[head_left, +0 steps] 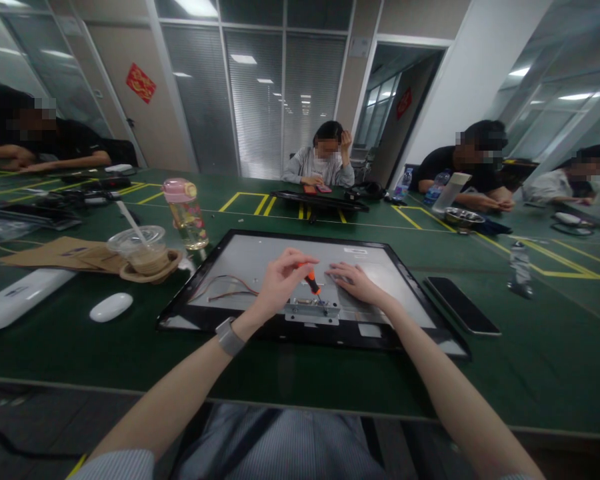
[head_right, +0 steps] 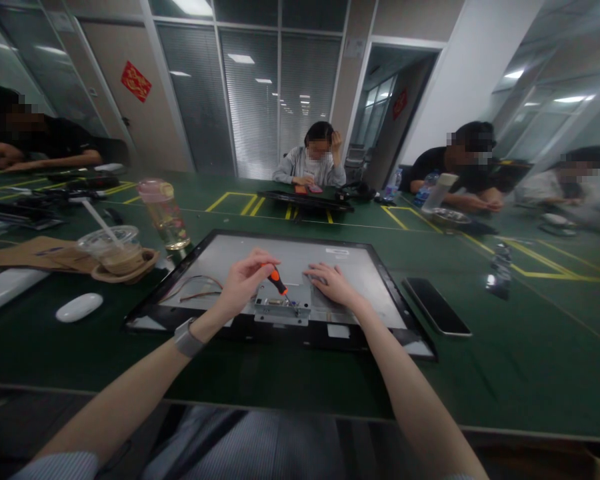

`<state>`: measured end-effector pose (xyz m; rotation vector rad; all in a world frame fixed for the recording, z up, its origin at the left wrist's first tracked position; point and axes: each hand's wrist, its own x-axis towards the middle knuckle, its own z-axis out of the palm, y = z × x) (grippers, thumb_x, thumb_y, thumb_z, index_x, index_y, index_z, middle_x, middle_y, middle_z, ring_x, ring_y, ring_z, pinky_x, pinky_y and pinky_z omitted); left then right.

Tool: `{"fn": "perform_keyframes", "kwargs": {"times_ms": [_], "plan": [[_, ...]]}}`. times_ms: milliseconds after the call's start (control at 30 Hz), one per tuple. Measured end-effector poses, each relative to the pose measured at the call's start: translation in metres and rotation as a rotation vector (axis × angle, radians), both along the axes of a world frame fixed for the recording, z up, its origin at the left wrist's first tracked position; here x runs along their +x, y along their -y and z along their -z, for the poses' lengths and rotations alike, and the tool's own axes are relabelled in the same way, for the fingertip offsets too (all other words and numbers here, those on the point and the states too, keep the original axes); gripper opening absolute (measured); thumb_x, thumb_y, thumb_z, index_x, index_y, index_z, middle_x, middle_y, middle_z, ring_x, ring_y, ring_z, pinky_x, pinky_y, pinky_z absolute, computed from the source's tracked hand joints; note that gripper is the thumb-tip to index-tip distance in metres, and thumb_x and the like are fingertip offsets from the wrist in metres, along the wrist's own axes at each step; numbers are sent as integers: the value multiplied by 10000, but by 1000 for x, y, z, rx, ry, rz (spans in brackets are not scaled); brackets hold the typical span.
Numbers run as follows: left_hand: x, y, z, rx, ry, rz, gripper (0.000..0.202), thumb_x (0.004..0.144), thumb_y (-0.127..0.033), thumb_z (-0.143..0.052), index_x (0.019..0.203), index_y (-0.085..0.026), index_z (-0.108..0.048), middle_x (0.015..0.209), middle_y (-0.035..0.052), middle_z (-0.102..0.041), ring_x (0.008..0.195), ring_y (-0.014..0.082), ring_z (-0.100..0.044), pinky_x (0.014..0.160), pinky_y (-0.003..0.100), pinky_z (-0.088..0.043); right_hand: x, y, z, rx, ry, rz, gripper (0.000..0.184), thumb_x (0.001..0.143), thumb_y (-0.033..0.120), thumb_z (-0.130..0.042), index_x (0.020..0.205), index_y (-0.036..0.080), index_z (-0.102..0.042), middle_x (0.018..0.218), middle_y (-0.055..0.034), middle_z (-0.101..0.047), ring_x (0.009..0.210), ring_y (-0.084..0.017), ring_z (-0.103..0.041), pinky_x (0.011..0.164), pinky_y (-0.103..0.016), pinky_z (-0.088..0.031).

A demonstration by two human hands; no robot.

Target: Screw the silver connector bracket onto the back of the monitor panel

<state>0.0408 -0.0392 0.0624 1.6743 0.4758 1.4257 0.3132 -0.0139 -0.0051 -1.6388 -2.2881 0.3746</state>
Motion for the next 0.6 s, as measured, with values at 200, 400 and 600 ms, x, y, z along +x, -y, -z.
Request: {"fn": "perform_keyframes", "kwargs": {"times_ms": [200, 400, 600], "plan": [[-2, 3, -3, 19, -22, 43, 204, 947, -265, -640, 1083, -230, -789, 982, 54, -693, 931, 154, -668, 872, 286, -540, 1, 0, 2, 2, 5, 1, 436, 1021, 324, -448, 1426, 340, -608, 1603, -64, -472, 1525, -330, -320, 1195, -705, -165], [0, 1, 3, -126, 38, 183, 276, 993, -342, -582, 1162, -201, -749, 1108, 94, -766, 1059, 207, -705, 995, 355, -529, 3, 0, 1, 18, 5, -14, 430, 1013, 335, -471, 1416, 372, -615, 1582, -43, -502, 1510, -334, -350, 1191, -699, -201], [3, 0, 5, -212, 92, 220, 251, 900, -399, -726, 1016, -180, -769, 1027, 89, -785, 1017, 212, -720, 936, 348, -561, 1, -1, 1, 1, 17, -1, 438, 1014, 338, -456, 1423, 359, -611, 1587, -61, -494, 1522, -331, -326, 1188, -703, -191]]}}
